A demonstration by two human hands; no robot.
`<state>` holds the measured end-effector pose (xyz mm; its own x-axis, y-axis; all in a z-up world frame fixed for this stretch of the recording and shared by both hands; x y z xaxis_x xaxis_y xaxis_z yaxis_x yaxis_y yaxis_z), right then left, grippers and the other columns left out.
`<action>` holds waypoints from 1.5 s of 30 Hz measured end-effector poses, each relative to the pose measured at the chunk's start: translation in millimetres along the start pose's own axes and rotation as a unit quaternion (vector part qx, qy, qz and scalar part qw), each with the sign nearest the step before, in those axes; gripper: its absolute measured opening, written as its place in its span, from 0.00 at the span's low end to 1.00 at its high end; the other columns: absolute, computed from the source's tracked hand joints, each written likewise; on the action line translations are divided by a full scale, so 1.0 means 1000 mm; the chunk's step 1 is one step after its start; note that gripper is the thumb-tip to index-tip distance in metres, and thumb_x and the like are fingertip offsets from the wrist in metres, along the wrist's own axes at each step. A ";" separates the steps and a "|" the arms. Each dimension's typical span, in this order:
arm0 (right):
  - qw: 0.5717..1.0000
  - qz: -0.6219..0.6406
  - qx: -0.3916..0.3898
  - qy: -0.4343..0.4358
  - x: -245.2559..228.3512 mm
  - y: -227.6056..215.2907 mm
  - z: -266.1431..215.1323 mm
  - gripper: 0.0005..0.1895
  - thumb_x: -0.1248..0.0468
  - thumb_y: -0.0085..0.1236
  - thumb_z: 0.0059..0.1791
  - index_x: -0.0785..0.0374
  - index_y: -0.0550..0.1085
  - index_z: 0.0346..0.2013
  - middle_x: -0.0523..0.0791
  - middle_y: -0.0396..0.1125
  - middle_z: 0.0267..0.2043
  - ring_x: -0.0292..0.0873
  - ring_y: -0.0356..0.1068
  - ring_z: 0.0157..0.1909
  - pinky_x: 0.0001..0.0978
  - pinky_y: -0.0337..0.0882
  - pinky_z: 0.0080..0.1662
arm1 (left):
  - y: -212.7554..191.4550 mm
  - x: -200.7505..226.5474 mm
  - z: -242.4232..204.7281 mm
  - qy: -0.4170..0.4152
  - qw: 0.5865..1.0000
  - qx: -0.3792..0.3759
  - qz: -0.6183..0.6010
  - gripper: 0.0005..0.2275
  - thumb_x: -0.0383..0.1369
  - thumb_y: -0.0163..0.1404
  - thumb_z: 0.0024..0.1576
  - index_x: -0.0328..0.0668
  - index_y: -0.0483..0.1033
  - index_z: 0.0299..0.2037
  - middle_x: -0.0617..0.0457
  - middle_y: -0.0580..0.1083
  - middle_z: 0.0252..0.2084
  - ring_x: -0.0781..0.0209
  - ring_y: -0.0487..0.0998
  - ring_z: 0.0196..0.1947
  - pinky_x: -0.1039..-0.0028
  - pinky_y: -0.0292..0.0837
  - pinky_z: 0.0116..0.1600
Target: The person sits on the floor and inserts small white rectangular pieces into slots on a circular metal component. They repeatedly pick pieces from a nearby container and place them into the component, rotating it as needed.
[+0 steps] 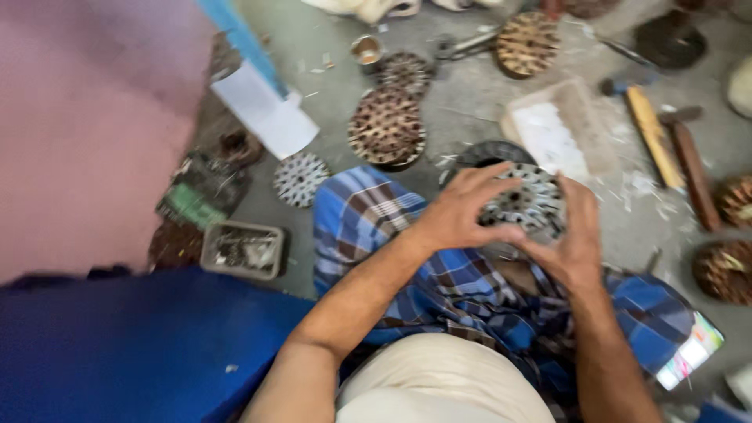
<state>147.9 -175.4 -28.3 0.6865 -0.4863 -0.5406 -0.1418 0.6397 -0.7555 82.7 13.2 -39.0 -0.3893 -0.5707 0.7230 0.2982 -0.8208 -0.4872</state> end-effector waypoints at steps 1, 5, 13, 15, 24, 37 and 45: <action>1.000 -0.010 -0.013 -0.010 0.000 -0.001 0.001 0.60 0.57 0.79 0.30 0.67 0.59 0.73 0.57 0.62 0.65 0.60 0.62 0.67 0.50 0.64 0.67 | 0.004 0.000 0.002 -0.015 0.999 -0.026 0.033 0.38 0.54 0.65 0.48 0.52 0.66 0.68 0.40 0.63 0.73 0.35 0.69 0.66 0.52 0.64 0.71; 0.997 -0.060 -0.048 -0.026 0.002 -0.003 0.006 0.66 0.60 0.79 0.24 0.68 0.57 0.74 0.58 0.62 0.63 0.62 0.62 0.65 0.52 0.64 0.65 | 0.027 0.001 0.021 -0.078 0.978 -0.125 0.147 0.53 0.57 0.68 0.35 0.55 0.54 0.72 0.33 0.58 0.72 0.28 0.68 0.60 0.47 0.66 0.63; 0.994 -0.067 -0.088 -0.012 0.013 -0.002 -0.001 0.65 0.65 0.78 0.28 0.67 0.53 0.75 0.61 0.60 0.67 0.64 0.61 0.67 0.52 0.64 0.65 | 0.029 0.017 0.041 -0.094 0.954 -0.173 0.225 0.56 0.55 0.69 0.32 0.60 0.51 0.74 0.33 0.61 0.68 0.32 0.69 0.59 0.45 0.68 0.59; 0.994 -0.039 -0.095 -0.025 0.013 -0.005 0.000 0.64 0.64 0.77 0.30 0.66 0.52 0.75 0.61 0.59 0.69 0.63 0.61 0.67 0.52 0.64 0.65 | 0.018 0.030 0.040 -0.097 0.954 -0.175 0.225 0.54 0.57 0.68 0.35 0.61 0.52 0.73 0.33 0.62 0.67 0.31 0.69 0.58 0.45 0.67 0.59; 0.997 0.081 0.004 0.017 0.013 -0.024 0.007 0.62 0.63 0.77 0.35 0.65 0.49 0.78 0.59 0.63 0.70 0.55 0.64 0.71 0.46 0.64 0.70 | -0.147 0.040 -0.016 -0.179 0.929 0.186 0.267 0.45 0.47 0.68 0.40 0.36 0.61 0.68 0.38 0.66 0.65 0.42 0.66 0.67 0.53 0.63 0.71; 0.991 0.073 0.025 0.106 0.078 0.004 0.042 0.27 0.70 0.63 0.49 0.65 0.72 0.63 0.54 0.69 0.61 0.53 0.71 0.60 0.42 0.71 0.59 | -0.220 -0.188 -0.137 -0.479 0.764 0.229 0.365 0.49 0.51 0.71 0.35 0.47 0.59 0.68 0.35 0.67 0.62 0.34 0.67 0.62 0.48 0.62 0.66; 0.984 -0.088 -0.088 0.130 0.188 0.071 0.075 0.22 0.65 0.65 0.46 0.63 0.77 0.54 0.55 0.70 0.57 0.60 0.68 0.59 0.48 0.68 0.60 | -0.193 -0.220 -0.149 -0.531 0.777 0.117 0.318 0.56 0.48 0.73 0.33 0.49 0.51 0.72 0.29 0.58 0.69 0.28 0.58 0.67 0.47 0.55 0.68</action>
<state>320.7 -177.0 -156.0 0.5096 -0.7307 -0.4542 -0.1738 0.4296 -0.8861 -19.0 293.7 -177.4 0.8029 -0.4137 0.4292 0.3340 -0.2841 -0.8987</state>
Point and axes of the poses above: each hand's wrist, its own z-axis towards the middle knuckle, its own y-axis out of the palm, x = y × z, the point moved 5 cm from there along z, towards the middle knuckle
